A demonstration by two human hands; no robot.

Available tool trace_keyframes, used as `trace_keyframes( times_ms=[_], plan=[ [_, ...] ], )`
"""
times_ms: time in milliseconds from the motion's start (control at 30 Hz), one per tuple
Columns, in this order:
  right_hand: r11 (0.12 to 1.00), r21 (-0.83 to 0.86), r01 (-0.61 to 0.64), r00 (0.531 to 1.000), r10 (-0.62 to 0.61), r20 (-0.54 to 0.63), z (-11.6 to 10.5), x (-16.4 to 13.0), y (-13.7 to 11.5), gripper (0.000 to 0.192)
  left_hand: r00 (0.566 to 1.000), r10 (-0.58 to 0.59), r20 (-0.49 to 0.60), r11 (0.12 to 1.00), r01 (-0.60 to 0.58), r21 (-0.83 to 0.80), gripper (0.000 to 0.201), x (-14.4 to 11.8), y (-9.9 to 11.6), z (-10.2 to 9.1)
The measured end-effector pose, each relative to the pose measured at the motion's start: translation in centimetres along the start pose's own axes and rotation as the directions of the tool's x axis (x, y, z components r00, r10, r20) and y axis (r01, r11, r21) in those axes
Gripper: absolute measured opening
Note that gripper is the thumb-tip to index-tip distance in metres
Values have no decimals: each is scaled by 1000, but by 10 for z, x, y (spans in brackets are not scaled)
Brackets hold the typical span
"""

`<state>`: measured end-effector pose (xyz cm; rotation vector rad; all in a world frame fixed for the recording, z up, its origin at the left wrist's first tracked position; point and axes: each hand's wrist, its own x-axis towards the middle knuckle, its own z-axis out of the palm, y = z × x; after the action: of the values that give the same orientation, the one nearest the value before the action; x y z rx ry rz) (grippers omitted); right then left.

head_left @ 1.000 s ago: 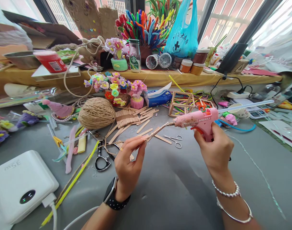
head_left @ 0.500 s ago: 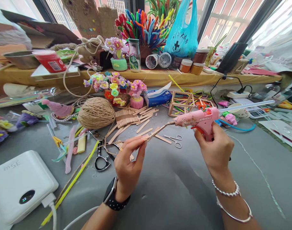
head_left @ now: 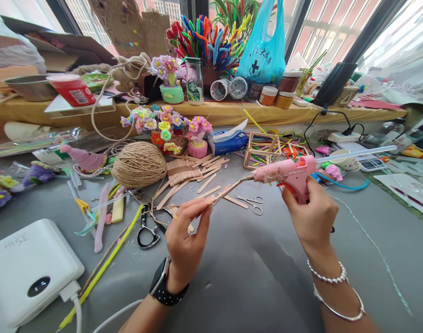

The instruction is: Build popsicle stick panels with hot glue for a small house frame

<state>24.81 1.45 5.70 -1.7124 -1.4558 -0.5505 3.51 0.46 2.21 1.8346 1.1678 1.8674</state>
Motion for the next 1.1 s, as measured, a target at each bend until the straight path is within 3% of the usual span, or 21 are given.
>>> trace_keyframes(
  times_ms=[1100],
  plan=[
    [999, -28, -21, 1000, 21, 10, 0, 1, 2, 11, 1000, -4, 9, 999, 4, 34, 24, 0, 1, 0]
  ],
)
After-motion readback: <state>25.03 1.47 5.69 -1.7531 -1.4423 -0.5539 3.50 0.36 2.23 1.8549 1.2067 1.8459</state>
